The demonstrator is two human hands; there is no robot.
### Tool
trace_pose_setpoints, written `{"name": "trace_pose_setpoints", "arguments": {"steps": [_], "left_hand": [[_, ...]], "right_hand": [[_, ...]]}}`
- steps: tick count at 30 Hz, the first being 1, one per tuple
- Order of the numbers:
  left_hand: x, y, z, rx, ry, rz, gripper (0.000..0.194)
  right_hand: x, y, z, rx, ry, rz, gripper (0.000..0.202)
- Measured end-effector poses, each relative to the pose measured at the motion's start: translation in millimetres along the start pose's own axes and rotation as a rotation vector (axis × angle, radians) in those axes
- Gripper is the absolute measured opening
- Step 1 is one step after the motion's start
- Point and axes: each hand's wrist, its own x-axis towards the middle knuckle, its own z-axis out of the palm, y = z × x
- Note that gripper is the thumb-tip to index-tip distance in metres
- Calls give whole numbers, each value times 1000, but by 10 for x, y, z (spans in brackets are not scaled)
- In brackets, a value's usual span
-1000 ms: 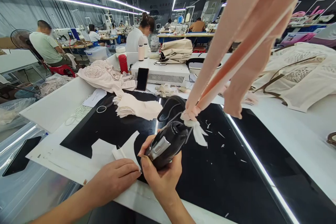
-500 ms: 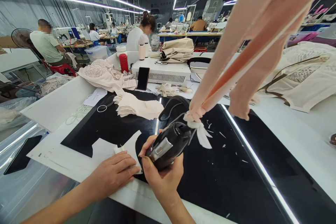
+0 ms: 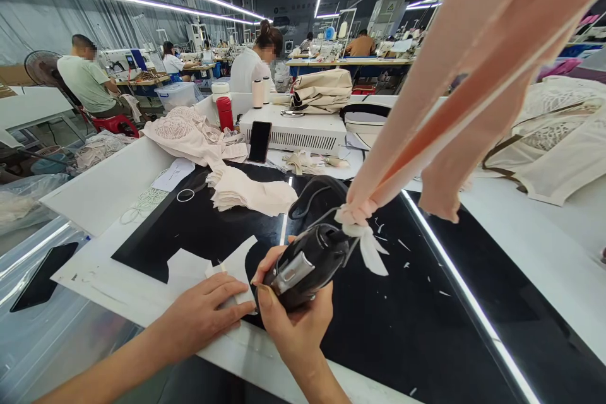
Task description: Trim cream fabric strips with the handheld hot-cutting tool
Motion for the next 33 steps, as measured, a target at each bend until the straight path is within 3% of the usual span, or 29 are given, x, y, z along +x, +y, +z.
{"name": "trace_pose_setpoints", "arguments": {"steps": [8,33], "left_hand": [[-26,14,32,-3,47,1,25],[-50,4,39,-38,-46,-61,39]], "right_hand": [[69,16,-6,32,40,24,40],[148,150,64,-31,47,-4,35]]}}
